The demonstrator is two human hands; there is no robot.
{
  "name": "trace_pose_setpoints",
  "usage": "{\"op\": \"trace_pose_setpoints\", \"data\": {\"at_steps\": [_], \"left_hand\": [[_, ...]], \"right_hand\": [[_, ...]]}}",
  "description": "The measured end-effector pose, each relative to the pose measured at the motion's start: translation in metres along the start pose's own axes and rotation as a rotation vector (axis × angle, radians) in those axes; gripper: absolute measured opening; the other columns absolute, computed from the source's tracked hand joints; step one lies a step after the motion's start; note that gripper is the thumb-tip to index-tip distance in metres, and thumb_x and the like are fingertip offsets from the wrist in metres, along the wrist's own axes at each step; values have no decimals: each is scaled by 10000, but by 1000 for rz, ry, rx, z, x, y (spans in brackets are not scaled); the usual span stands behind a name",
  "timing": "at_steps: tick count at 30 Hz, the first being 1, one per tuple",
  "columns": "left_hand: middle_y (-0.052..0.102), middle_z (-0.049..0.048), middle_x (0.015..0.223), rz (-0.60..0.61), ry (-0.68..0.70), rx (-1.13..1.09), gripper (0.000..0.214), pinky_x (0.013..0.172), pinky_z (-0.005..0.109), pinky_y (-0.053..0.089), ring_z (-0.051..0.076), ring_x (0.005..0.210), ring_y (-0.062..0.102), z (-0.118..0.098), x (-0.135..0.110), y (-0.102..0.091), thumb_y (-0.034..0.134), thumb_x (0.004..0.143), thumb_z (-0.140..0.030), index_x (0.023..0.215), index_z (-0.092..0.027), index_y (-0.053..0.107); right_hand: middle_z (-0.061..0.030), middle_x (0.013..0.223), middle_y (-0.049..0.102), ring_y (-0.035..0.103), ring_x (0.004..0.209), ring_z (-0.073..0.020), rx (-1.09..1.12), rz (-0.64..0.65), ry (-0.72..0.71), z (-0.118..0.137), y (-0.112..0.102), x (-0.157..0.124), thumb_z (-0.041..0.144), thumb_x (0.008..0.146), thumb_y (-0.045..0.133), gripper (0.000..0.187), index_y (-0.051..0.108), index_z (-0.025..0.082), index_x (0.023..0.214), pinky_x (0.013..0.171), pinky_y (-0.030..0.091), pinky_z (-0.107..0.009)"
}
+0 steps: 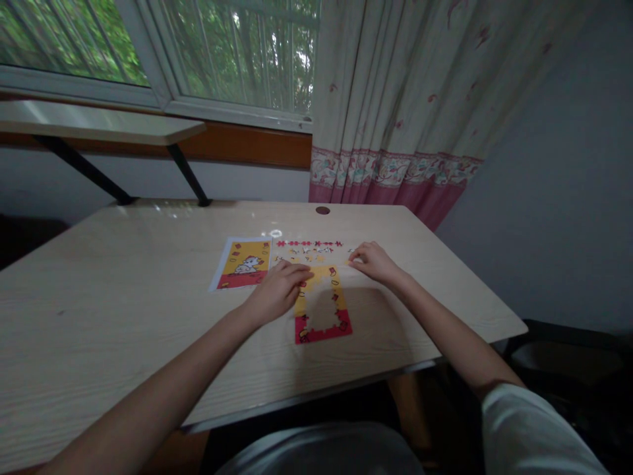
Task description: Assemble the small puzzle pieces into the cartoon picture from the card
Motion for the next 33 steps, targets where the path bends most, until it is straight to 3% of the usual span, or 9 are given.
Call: {"op": "trace_pose_setpoints", "data": {"at_steps": [5,9,16,20,30,33], "left_hand": [[665,79,1004,-128,-184,-128,302,866,398,399,213,945,553,10,3,-12,419,802,-126,981,-165,658],[684,66,902,-183,-306,-200,240,818,369,417,205,888,573,15,3,-10,476,783,-168,902,-182,684],[683,62,804,-171,-328,-304,188,717,329,435,186,761,584,0,5,3,554,792,-291,831,-166,689],[661,54,735,-166,-318,-330,176,680,308,424,183,739,572,-8,7,6,572,780,-304,757,-164,676],[622,27,677,-214,-386,-547,146,600,265,405,148,645,536,0,5,13,586,724,-290,741,-166,663],[619,21,666,-259,-445,-716,120,593,262,405,137,622,533,3,5,12,590,683,-265,694,-162,653]], "right_hand": [[-77,912,643,547,891,-187,84,24,38,-2,1,-1,228,781,633,109,641,145,852,832,364,-329],[-47,830,634,529,802,-165,144,25,35,5,2,-3,229,796,604,83,604,161,844,759,359,-298],[-23,793,620,534,722,-128,608,82,2,57,8,-6,317,771,622,158,611,175,839,680,401,-259],[-24,817,618,523,718,-121,751,98,24,76,12,-10,375,738,649,215,622,179,820,678,416,-262],[-14,771,619,505,648,-104,796,74,25,77,14,-12,430,731,661,271,642,177,826,610,421,-246],[-20,771,628,531,665,-112,687,-44,-19,74,9,-11,386,789,615,224,647,184,879,628,439,-250]]}}
Point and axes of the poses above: each hand's wrist, its own x-axis towards the middle knuckle, its own y-axis out of the palm, z = x × y, the point moved 4 cm from there along x, towards the middle knuckle
